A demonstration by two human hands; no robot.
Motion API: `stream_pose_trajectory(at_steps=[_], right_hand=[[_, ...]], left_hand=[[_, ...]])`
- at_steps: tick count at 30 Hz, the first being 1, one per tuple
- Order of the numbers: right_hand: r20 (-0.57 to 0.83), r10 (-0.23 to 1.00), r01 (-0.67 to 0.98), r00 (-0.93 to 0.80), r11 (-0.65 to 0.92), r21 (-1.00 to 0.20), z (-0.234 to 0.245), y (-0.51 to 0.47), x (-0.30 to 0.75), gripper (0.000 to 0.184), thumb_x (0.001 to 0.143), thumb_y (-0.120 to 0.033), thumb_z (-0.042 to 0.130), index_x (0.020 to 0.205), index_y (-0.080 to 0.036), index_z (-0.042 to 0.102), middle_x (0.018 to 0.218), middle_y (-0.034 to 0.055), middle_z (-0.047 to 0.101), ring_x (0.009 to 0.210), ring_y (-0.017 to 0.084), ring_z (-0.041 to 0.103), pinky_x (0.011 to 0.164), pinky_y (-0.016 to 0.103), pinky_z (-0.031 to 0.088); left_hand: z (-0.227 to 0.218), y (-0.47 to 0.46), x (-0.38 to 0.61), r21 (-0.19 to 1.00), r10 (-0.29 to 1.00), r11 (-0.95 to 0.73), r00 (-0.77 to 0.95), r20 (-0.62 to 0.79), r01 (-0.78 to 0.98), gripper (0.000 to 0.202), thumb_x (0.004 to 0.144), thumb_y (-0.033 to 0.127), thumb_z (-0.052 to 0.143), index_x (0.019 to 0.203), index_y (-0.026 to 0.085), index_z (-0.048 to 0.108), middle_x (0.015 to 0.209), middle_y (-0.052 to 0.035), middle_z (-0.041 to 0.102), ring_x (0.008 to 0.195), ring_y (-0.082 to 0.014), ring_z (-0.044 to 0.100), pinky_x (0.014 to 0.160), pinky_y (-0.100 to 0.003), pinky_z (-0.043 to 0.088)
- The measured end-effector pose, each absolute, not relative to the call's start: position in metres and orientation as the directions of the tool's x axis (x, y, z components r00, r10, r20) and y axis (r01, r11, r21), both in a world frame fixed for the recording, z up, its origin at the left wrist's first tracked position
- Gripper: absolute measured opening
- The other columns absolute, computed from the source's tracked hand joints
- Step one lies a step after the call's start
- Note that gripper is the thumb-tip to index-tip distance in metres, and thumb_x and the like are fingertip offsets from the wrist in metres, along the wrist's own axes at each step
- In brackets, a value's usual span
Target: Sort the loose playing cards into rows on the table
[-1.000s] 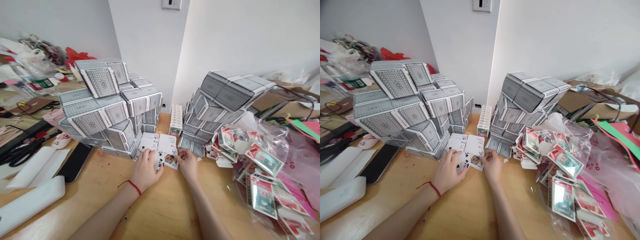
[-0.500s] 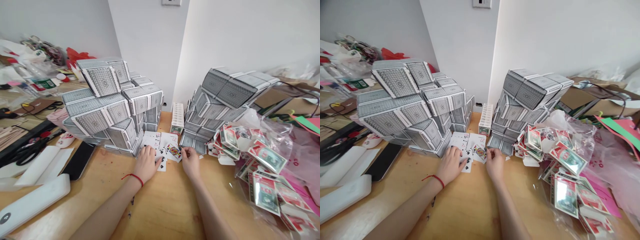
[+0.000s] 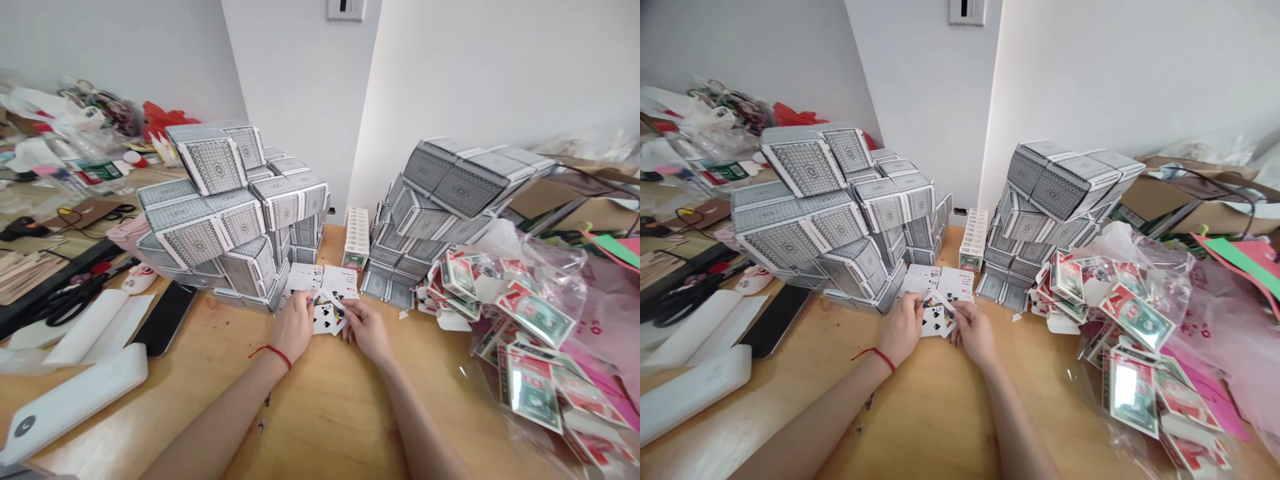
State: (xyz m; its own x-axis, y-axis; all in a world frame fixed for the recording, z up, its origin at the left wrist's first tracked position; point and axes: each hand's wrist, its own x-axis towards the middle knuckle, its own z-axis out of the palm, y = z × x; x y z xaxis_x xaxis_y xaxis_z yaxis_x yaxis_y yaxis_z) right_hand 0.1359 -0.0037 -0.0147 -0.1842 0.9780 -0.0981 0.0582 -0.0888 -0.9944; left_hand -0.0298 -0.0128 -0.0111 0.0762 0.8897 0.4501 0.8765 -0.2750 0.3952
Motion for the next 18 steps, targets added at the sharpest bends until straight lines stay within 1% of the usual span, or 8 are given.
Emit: stream_pose_trajectory(at_steps=[3, 7, 10, 14, 16, 18], right_hand=[[-0.146, 0.935, -0.061, -0.323, -0.175, -0.983, -0.011, -0.007, 0.131, 0.037, 0.071, -0.047, 0.056, 0.091, -0.016, 0.052, 0.049, -0.0028, 0.059, 0.037, 0.013, 0.055, 0.035, 0.022, 0.042], [-0.133, 0.907, -0.127, -0.399, -0.199, -0.972, -0.005, -0.012, 0.125, 0.033, 0.070, -0.046, 0.060, 0.081, -0.017, 0.052, 0.052, -0.0024, 0.060, 0.041, 0.013, 0.058, 0.039, 0.022, 0.046], [-0.104, 0.920, -0.137, -0.378, -0.166, -0.977, -0.002, -0.014, 0.123, 0.032, 0.072, -0.047, 0.058, 0.080, -0.017, 0.051, 0.051, -0.0028, 0.059, 0.041, 0.012, 0.057, 0.039, 0.021, 0.045], [-0.094, 0.948, -0.120, -0.304, -0.135, -0.984, 0.003, -0.013, 0.125, 0.034, 0.075, -0.051, 0.052, 0.079, -0.017, 0.049, 0.047, -0.0030, 0.057, 0.036, 0.010, 0.051, 0.037, 0.020, 0.041], [-0.102, 0.961, -0.106, -0.257, -0.133, -0.985, 0.003, -0.012, 0.126, 0.036, 0.075, -0.053, 0.050, 0.076, -0.018, 0.049, 0.045, -0.0028, 0.056, 0.035, 0.010, 0.051, 0.037, 0.020, 0.039], [-0.113, 0.973, -0.089, -0.199, -0.133, -0.987, 0.001, -0.011, 0.127, 0.037, 0.076, -0.055, 0.047, 0.072, -0.018, 0.049, 0.042, -0.0026, 0.054, 0.035, 0.011, 0.050, 0.037, 0.020, 0.038]], left_hand=[[-0.010, -0.011, -0.027, 0.495, 0.840, -0.299, -0.021, 0.542, 0.816, 0.014, 0.083, 0.011, 0.035, 0.095, 0.015, 0.039, 0.087, -0.0073, 0.049, 0.080, -0.0171, 0.051, 0.068, -0.028, 0.043], [-0.005, -0.010, -0.024, 0.584, 0.785, -0.281, -0.168, 0.596, 0.761, 0.014, 0.081, 0.009, 0.034, 0.091, 0.015, 0.040, 0.086, -0.0073, 0.044, 0.080, -0.0172, 0.047, 0.072, -0.031, 0.043], [-0.003, -0.011, -0.023, 0.630, 0.785, -0.292, -0.196, 0.588, 0.720, 0.014, 0.081, 0.011, 0.036, 0.093, 0.015, 0.042, 0.091, -0.0087, 0.043, 0.085, -0.0174, 0.046, 0.076, -0.033, 0.042], [-0.002, -0.013, -0.023, 0.689, 0.831, -0.304, -0.170, 0.529, 0.658, 0.025, 0.083, 0.018, 0.040, 0.107, 0.014, 0.043, 0.103, -0.0114, 0.043, 0.090, -0.0170, 0.048, 0.077, -0.031, 0.043], [-0.001, -0.013, -0.023, 0.711, 0.862, -0.304, -0.135, 0.489, 0.634, 0.030, 0.084, 0.021, 0.039, 0.113, 0.016, 0.043, 0.107, -0.0115, 0.045, 0.091, -0.0165, 0.050, 0.076, -0.030, 0.044], [-0.001, -0.013, -0.025, 0.733, 0.899, -0.308, -0.065, 0.432, 0.606, 0.029, 0.085, 0.023, 0.038, 0.112, 0.018, 0.046, 0.104, -0.0097, 0.051, 0.090, -0.0161, 0.053, 0.075, -0.028, 0.045]])
